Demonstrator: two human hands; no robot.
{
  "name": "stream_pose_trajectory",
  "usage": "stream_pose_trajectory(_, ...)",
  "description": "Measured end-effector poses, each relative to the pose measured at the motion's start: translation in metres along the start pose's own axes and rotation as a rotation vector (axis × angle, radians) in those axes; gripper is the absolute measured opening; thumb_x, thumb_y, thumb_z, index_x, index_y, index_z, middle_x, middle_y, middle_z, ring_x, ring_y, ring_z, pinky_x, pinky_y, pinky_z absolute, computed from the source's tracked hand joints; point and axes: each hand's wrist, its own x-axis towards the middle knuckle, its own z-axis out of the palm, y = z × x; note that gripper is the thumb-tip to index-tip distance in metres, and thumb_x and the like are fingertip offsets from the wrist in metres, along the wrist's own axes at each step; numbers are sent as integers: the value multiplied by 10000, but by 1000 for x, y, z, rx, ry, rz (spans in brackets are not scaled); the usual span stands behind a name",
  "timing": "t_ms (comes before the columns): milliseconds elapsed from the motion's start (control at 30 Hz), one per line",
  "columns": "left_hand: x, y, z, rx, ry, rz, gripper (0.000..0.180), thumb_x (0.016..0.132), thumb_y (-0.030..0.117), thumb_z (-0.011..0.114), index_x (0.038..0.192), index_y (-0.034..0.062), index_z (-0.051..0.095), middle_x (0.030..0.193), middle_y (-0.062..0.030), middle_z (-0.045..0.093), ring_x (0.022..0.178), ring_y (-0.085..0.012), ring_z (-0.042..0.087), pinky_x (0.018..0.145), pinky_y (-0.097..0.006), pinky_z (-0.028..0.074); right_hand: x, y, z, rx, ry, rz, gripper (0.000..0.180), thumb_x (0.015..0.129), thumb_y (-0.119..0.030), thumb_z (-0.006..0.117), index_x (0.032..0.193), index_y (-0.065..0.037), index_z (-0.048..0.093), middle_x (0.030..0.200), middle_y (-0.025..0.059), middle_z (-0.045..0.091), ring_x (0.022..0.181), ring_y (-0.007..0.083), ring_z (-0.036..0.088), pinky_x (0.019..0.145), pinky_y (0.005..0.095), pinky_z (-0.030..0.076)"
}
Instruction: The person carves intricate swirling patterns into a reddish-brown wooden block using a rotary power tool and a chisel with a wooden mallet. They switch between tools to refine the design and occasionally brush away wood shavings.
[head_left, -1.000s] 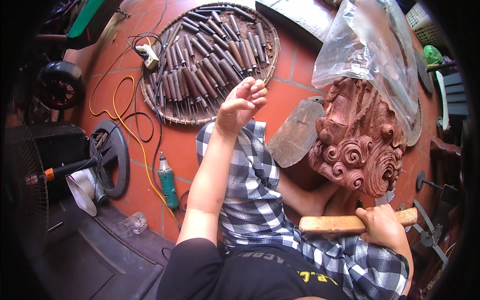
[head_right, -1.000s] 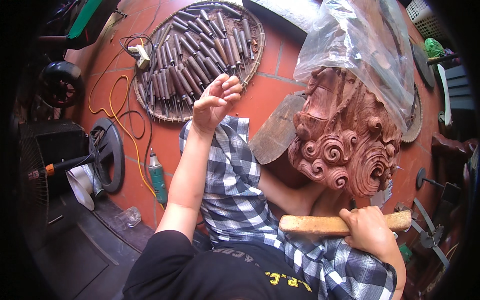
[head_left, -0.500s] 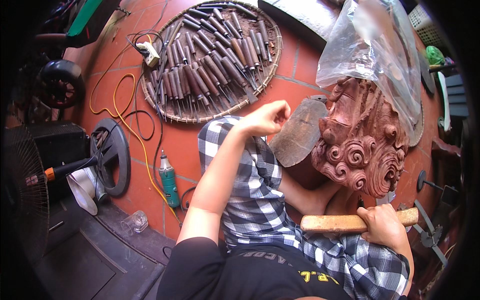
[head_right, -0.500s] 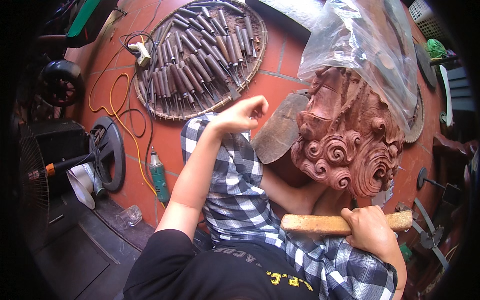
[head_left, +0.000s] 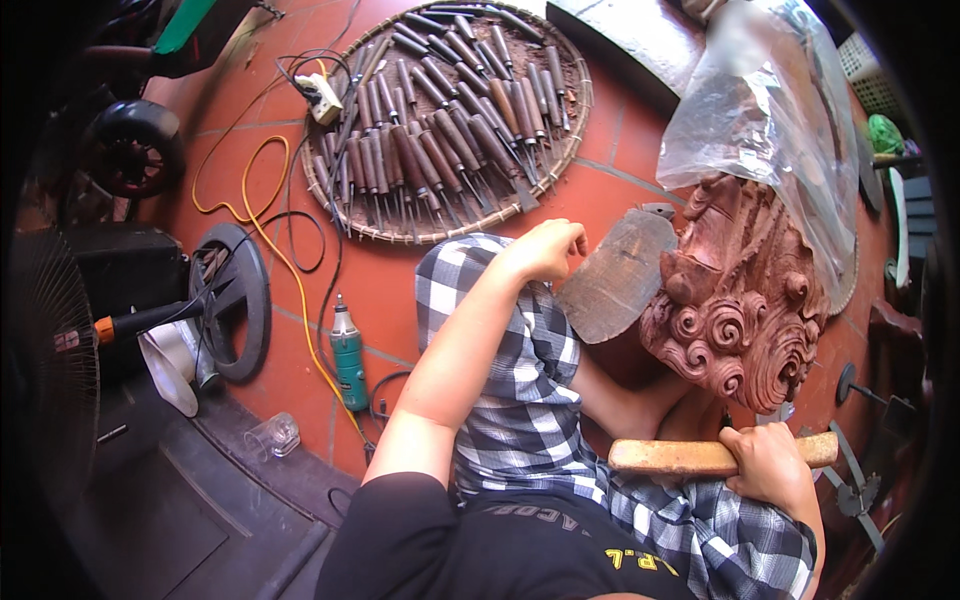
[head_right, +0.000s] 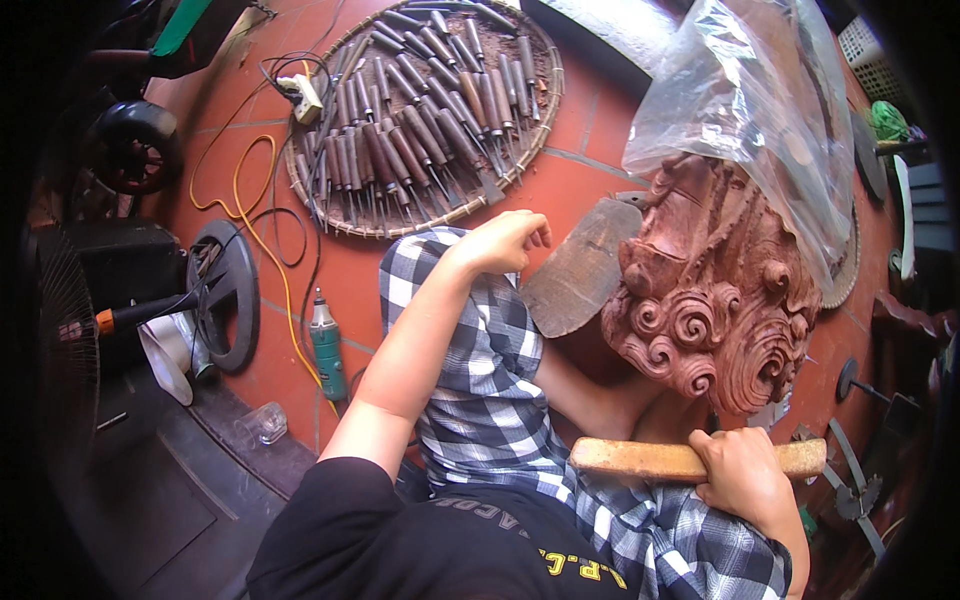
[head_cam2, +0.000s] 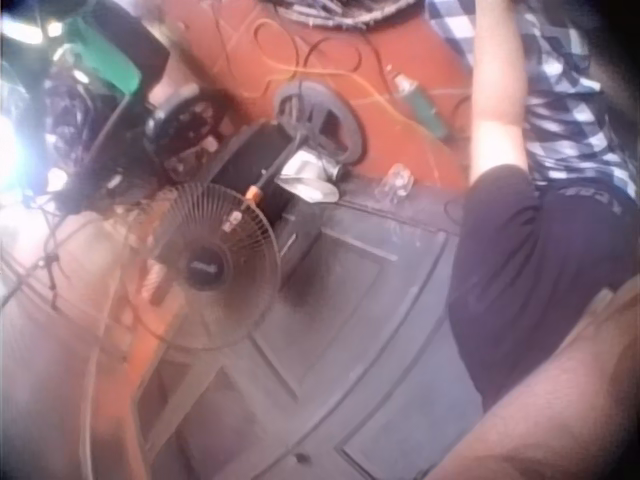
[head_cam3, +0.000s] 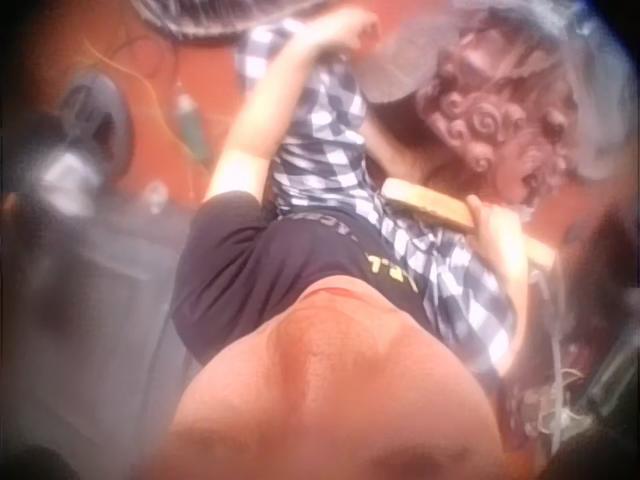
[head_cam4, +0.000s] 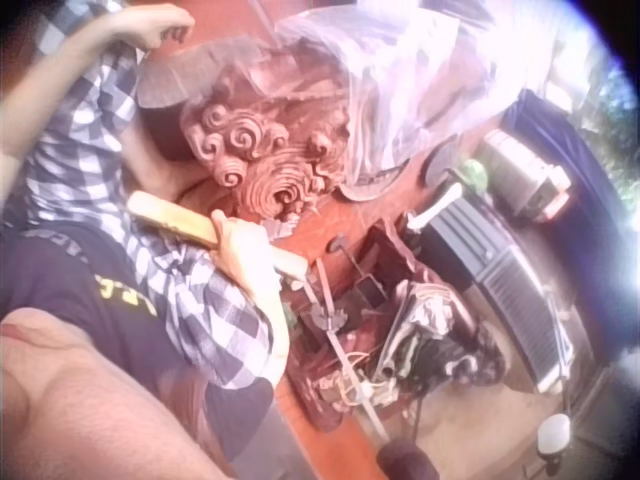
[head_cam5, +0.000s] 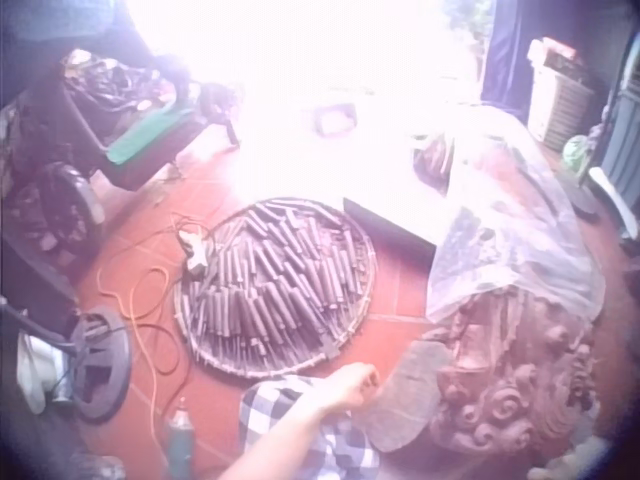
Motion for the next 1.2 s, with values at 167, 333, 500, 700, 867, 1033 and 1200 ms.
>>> stream_pose_trajectory(167,2,1,-1,-12,-44,-3,399,654,-91,610,1035,20,654,991,-164,662,960,-297,657,828,-389,538,2,0,1,-18,-5,5,372,618,-229,789,891,-62,600,781,145,693,783,364,682,732,460,515)
stream_pose_trajectory(333,0,4,-6,-30,-13,32,355,710,-73,560,1034,29,666,980,-149,682,969,-309,655,829,-404,522,4,-2,-1,-35,-19,9,366,616,-230,789,881,-63,602,773,148,694,779,362,684,737,458,518)
stream_pose_trajectory(500,2,3,-5,-47,44,114,375,757,-79,474,1043,45,683,957,-144,697,951,-320,661,827,-412,522,5,-2,-1,-55,-5,-9,366,614,-230,790,882,-63,605,757,153,690,763,361,683,727,452,524)
stream_pose_trajectory(700,6,-1,-2,-134,79,67,396,758,-82,467,1073,29,680,932,-159,709,913,-328,682,821,-407,535,7,-3,-1,-61,11,-24,375,605,-236,796,877,-61,607,749,159,686,755,359,683,720,446,530)
stream_pose_trajectory(867,5,-2,-2,-89,130,94,400,739,-102,487,1073,9,676,962,-175,694,932,-306,681,823,-403,540,6,-3,0,-78,15,-22,378,601,-236,796,878,-61,607,744,161,684,754,360,683,722,446,531)
stream_pose_trajectory(1033,5,-2,-2,-88,120,87,405,729,-107,506,1077,12,677,981,-171,685,942,-294,676,822,-398,543,6,-3,0,-66,14,-20,358,605,-217,779,878,-63,606,740,160,682,748,366,679,717,457,527)
stream_pose_trajectory(1200,6,-4,-1,-72,120,114,416,722,-112,496,1077,10,674,984,-165,687,943,-287,672,820,-391,540,6,-3,-1,-50,14,-17,338,616,-208,763,878,-64,606,724,156,678,732,368,675,704,464,524)
